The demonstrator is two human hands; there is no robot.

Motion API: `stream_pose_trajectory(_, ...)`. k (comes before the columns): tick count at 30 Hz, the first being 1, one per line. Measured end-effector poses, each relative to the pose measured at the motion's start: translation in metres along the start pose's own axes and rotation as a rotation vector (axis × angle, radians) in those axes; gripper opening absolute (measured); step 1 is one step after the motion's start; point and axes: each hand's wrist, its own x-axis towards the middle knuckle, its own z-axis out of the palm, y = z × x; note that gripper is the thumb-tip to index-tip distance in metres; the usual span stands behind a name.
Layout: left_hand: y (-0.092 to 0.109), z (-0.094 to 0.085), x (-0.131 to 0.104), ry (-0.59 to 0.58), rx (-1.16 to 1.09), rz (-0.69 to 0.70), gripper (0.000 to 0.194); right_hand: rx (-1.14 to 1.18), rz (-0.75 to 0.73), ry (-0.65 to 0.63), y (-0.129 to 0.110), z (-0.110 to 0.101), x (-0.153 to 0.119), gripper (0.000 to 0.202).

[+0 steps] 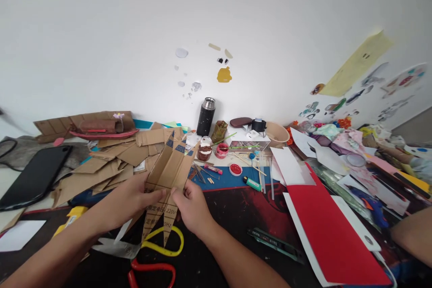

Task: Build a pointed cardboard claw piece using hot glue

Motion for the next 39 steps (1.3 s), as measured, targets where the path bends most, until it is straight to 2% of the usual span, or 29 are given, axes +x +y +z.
stream_pose_trajectory(17,-0.02,0.003,0.004,0.007,-0.013,-0.007,0.066,0.047,-0.105,0.007,0.002,0.005,0.003,0.021)
stream_pose_trajectory(26,-0.013,0.001,0.007,0.061,0.045,-0.011,0.068,0.046,-0.107,0.031,0.007,0.006,0.006,0.023)
stream_pose_trajectory(32,-0.011,0.002,0.006,0.077,0.043,-0.001,0.065,0.029,-0.039,0.032,0.004,0.006,0.004,0.021)
stream_pose_trajectory(37,-0.021,0.003,0.004,0.03,-0.01,-0.009,0.059,0.047,-0.071,0.034,0.003,0.007,0.005,0.02)
stream_pose_trajectory(39,-0.025,0.003,0.005,0.046,-0.005,-0.001,0.058,0.049,-0.082,0.034,0.004,0.008,0.006,0.021)
